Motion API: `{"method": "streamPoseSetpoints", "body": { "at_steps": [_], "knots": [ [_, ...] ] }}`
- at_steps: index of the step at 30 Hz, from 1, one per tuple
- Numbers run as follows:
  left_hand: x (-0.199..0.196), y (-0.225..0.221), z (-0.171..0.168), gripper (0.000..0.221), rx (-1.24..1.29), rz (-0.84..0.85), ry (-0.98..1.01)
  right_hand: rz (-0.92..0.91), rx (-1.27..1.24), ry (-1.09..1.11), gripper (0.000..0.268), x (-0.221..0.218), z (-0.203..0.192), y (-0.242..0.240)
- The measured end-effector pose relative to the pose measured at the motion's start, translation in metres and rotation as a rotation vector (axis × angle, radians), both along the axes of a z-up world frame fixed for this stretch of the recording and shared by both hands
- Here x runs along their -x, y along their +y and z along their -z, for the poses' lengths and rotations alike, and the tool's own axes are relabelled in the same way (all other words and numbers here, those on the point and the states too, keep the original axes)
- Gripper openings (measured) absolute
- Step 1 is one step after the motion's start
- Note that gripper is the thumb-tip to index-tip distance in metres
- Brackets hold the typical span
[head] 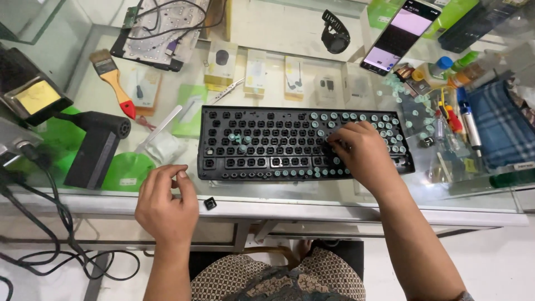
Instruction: Assembling round keycaps onto a mechanical keyboard base by hand
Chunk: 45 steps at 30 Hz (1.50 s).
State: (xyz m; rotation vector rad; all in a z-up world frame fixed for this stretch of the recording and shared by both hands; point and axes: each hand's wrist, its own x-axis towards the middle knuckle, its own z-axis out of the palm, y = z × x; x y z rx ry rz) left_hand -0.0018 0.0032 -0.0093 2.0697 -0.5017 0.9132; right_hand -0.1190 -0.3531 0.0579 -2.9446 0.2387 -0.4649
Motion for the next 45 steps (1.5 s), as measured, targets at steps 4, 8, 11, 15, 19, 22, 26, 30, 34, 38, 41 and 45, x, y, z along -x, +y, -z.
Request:
{"method": "streamPoseSetpoints", "body": {
  "at_steps": [4,8,11,15,19,22,26,30,34,38,41,45],
  "knots": [
    [-0.001,0.0,0.0,0.013,0.007,-0.003,-0.021,0.016,-0.033,0.023,0.015,0.001,-0.015,0.007],
    [-0.001,-0.002,-0.003,0.013,-0.005,-0.01,-0.016,0.0,-0.041,0.012,0.013,-0.005,-0.023,0.003],
    [0.001,-0.003,-0.007,0.013,-0.002,-0.019,-0.02,-0.077,-0.066,-0.006,0.013,-0.026,-0.033,0.037],
    [0.001,-0.004,-0.006,0.011,-0.001,-0.025,-0.02,-0.284,-0.147,-0.041,0.01,-0.067,-0.013,0.087],
    [0.002,-0.002,-0.008,0.011,-0.023,-0.044,0.005,-0.298,-0.13,-0.024,0.012,-0.087,-0.012,0.113],
    [0.002,-0.003,-0.008,0.011,-0.026,-0.045,0.009,-0.293,-0.081,-0.023,0.009,-0.089,-0.011,0.118],
    [0.001,-0.005,-0.009,0.011,-0.032,-0.054,-0.008,-0.272,-0.171,0.025,0.01,-0.086,-0.014,0.116],
    [0.001,-0.004,-0.011,0.011,0.007,-0.001,-0.04,-0.162,-0.337,0.015,0.012,-0.067,-0.029,0.103],
    [-0.001,0.001,-0.002,0.01,-0.008,0.03,-0.044,-0.006,-0.38,-0.047,0.015,-0.03,-0.034,0.047],
    [-0.001,0.001,0.003,0.012,-0.06,0.0,-0.039,0.068,-0.218,-0.084,0.015,-0.004,-0.032,0.016],
    [-0.002,0.001,0.006,0.012,-0.063,-0.006,-0.043,0.031,-0.106,-0.036,0.017,0.001,-0.02,0.014],
    [-0.001,0.0,0.006,0.013,-0.055,-0.014,-0.047,-0.037,0.029,-0.034,0.019,-0.003,-0.008,0.015]
  ]
}}
